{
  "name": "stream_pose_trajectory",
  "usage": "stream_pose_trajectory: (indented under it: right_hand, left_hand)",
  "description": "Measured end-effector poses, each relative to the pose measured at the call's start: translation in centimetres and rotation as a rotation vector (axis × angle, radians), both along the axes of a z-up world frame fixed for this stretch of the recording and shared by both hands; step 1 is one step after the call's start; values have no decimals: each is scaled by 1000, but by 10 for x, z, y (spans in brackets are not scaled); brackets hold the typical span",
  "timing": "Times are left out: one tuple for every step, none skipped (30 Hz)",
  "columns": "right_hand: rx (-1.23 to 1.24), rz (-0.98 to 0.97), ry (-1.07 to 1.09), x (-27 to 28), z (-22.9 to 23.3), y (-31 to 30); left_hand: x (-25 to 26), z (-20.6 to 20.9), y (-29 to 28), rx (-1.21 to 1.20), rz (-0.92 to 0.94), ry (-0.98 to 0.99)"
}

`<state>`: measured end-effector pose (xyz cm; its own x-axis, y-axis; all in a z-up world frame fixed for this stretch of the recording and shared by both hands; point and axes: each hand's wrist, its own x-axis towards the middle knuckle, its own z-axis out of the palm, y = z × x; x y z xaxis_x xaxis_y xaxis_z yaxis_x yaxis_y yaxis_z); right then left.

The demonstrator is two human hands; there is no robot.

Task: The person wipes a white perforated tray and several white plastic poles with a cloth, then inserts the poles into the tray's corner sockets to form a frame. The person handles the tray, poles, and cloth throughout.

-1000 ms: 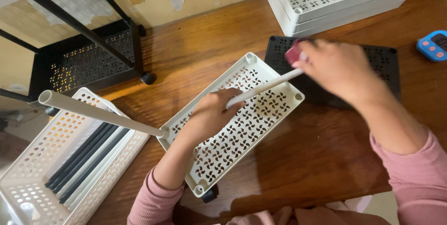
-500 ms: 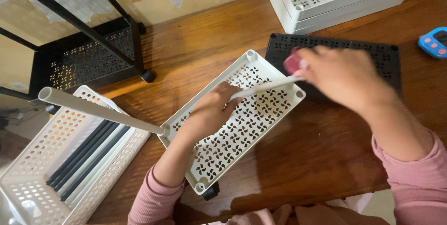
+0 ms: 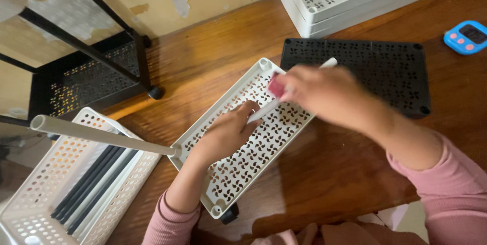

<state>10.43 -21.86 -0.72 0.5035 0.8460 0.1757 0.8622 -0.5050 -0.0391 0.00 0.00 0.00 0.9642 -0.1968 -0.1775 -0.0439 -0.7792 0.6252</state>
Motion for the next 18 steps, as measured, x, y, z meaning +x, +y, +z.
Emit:
stream_pose_trajectory:
  right_hand:
    - [-84,-130,97,8,5,-13]
    - [-167,-262,192,15,9,-22]
    - [-138,-279,34,20,13,-31]
    - [-109,-295,-125,24,18,-40]
    - [-78,-310,-287,26,21,-43]
    - [-140,-316,-231,23,23,-43]
    - [-202,-323,-178,19,23,-39]
    - [-265,-330,-125,14,22,-31]
    - [-80,-192,-119,5,18,-19]
    - [107,-57,-113,-6,12,-6]
    - [70,-100,108,-18,6,11]
    - [32,-142,328,-28,1,22]
    - [133,-8,117,-31,0,26]
    - [233,126,-95,-32,-1,30]
    - [333,263,-309,-30,-1,30]
    - [294,184,-162,-25,0,26]
    - [245,103,-15,-17,3,17]
    - [195,21,131,-7,5,7]
  left_hand:
    - [-1,4,-2,26,23,61]
    - [-2,9,-3,51,45,122]
    - [-2,12,-4,78,69,181]
    - [-2,13,-6,22,51,137]
    - [-2,15,-6,-33,34,90]
    - [-2,15,-6,-87,17,44]
    - [-2,13,-5,-61,10,47]
    - [-3,11,-5,-36,2,50]
    - [-4,7,-3,-9,-5,55]
    - [-3,2,-2,-4,-4,61]
    - [-1,-3,0,2,-1,68]
    - [1,-7,1,8,1,74]
    - [3,-12,1,14,-48,91]
    - [6,-15,0,20,-97,108]
    - [6,-17,3,27,-142,124]
    - [5,-17,6,44,-105,159]
    - [4,-17,7,52,-73,194]
    - [3,-17,8,60,-40,229]
